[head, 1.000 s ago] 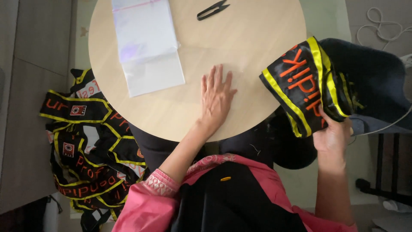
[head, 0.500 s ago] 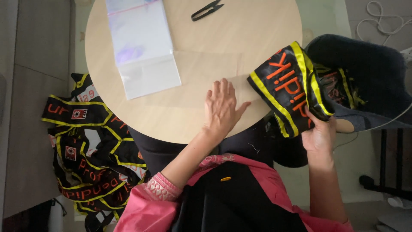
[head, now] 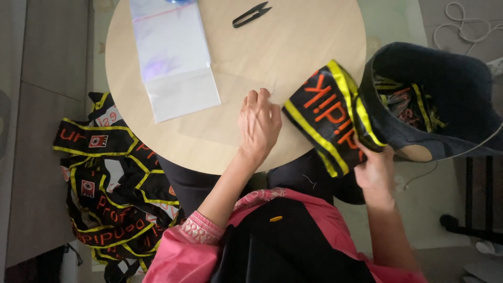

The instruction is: Trimming loose threads from embroidered sashes, folding them, and placing them into plastic bags.

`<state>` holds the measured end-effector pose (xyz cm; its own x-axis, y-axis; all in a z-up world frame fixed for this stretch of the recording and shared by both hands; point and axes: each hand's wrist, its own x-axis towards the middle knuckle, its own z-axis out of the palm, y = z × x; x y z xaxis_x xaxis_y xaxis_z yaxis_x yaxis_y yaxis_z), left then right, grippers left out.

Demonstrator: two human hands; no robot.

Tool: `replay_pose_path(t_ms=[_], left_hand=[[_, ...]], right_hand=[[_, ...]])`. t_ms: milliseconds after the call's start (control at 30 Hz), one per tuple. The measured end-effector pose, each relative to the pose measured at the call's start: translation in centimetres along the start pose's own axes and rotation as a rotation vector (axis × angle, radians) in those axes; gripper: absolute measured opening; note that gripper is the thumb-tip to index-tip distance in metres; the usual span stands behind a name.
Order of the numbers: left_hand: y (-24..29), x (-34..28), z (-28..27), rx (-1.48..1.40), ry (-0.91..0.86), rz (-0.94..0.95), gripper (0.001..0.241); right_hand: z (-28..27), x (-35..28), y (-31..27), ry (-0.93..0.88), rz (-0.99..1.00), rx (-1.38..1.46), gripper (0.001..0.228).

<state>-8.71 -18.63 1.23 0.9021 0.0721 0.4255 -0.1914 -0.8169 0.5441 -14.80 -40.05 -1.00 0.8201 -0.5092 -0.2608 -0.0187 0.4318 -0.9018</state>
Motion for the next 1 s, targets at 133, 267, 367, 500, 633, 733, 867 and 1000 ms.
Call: replay_pose_path(t_ms=[133, 267, 367, 500, 633, 733, 867, 1000], left_hand=[[-0.4, 0.7, -0.9, -0.187, -0.035, -0.076, 0.006], [-1.6, 1.3, -1.1, -0.680, -0.137, -0.338, 0.011], [-2.0, 2.2, -2.0, -0.807, -0.153, -0.434, 0.017], [-0.6, 2.4, -3.9, -0.849, -0.125, -0.465, 0.028], [0.8, 2.6, -5.0, -0.394, 0.029, -0.122, 0.024], [0.9, 2.2, -3.7, -0.126, 0.064, 0.113, 0.021], [0.2, 1.6, -2.1, -0.291, -0.110, -0.059, 0.017], [0.2, 1.8, -1.1, -0.482, -0.157, -0.247, 0.010]], right_hand=[[1.6, -1.6, -0.7, -0.060, 0.039, -0.069, 0.028], [1.3, -1.0, 0.0, -0.084, 0.030, -0.048, 0.022], [1.8, -1.5, -0.6, -0.096, 0.007, -0.063, 0.023], [3.0, -2.3, -1.9, -0.090, 0.003, -0.055, 0.023], [3.1, -2.3, -1.8, -0.066, -0.018, 0.025, 0.024], [3.0, -2.3, -2.0, -0.055, -0.041, 0.029, 0.023], [3.3, -2.3, -2.5, -0.020, -0.038, 0.080, 0.024], [3.2, -2.2, -1.8, 0.008, -0.002, 0.083, 0.027]])
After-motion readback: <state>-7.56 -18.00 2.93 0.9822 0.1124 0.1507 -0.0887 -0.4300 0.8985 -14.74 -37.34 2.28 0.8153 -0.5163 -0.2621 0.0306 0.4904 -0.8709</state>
